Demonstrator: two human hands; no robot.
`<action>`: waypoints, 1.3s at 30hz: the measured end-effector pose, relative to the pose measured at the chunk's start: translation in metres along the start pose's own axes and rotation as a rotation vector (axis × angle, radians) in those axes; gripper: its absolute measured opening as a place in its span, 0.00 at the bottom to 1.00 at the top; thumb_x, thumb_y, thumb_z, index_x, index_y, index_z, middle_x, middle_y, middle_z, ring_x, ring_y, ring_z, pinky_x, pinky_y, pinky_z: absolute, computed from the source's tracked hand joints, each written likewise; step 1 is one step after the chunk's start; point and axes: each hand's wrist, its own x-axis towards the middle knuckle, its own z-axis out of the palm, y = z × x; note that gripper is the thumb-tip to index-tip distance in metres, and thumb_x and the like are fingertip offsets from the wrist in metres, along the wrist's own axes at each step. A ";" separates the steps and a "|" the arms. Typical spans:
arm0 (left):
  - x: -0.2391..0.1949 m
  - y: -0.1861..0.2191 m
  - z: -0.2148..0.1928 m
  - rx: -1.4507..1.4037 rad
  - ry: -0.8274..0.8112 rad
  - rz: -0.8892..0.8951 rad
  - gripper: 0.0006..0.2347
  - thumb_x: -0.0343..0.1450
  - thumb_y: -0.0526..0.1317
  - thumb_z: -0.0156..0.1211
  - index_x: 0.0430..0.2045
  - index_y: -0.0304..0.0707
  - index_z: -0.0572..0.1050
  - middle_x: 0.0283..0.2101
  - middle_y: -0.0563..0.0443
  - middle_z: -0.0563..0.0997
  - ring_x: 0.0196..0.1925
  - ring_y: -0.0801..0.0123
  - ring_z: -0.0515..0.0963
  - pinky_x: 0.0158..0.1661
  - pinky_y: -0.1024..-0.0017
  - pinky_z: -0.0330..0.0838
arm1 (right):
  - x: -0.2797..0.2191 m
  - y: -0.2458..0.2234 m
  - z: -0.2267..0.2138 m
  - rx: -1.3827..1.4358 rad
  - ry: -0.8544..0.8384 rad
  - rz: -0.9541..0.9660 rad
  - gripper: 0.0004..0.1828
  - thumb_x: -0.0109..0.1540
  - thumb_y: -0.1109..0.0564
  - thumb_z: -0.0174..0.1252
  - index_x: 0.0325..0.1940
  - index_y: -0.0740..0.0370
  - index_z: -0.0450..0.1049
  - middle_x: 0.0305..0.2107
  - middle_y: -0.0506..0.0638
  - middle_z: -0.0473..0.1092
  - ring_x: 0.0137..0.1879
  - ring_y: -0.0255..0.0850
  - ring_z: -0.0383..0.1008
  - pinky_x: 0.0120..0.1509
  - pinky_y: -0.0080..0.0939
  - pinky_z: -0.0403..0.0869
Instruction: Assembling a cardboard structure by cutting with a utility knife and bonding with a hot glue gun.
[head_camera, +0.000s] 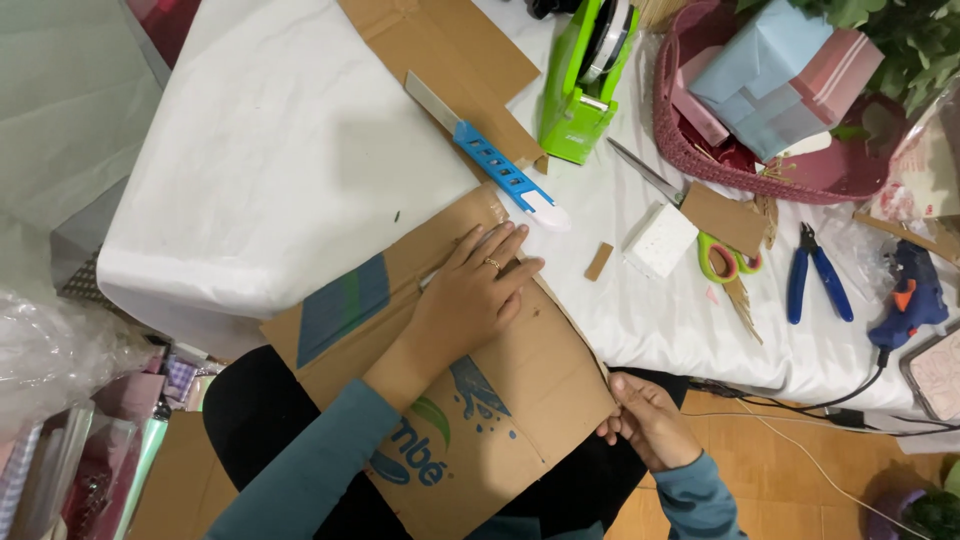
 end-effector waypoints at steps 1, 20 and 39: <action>0.000 0.000 0.000 0.003 0.001 -0.002 0.16 0.70 0.34 0.55 0.53 0.42 0.77 0.66 0.38 0.72 0.70 0.53 0.69 0.69 0.53 0.60 | -0.001 -0.002 0.005 -0.001 -0.004 0.000 0.18 0.67 0.47 0.56 0.35 0.66 0.72 0.16 0.57 0.70 0.22 0.43 0.76 0.22 0.38 0.69; 0.020 -0.031 -0.016 0.177 0.236 -0.438 0.11 0.72 0.40 0.59 0.46 0.36 0.75 0.40 0.44 0.73 0.44 0.51 0.71 0.48 0.57 0.66 | -0.020 -0.100 0.075 -0.972 0.146 -0.052 0.11 0.62 0.49 0.62 0.37 0.54 0.85 0.24 0.44 0.83 0.22 0.33 0.76 0.34 0.31 0.76; 0.019 -0.036 -0.011 0.108 0.266 -0.562 0.07 0.73 0.41 0.59 0.41 0.40 0.74 0.36 0.51 0.70 0.40 0.58 0.72 0.39 0.61 0.63 | 0.121 -0.131 0.193 -1.193 0.410 -1.113 0.06 0.63 0.63 0.64 0.44 0.65 0.77 0.33 0.53 0.72 0.39 0.48 0.77 0.39 0.42 0.78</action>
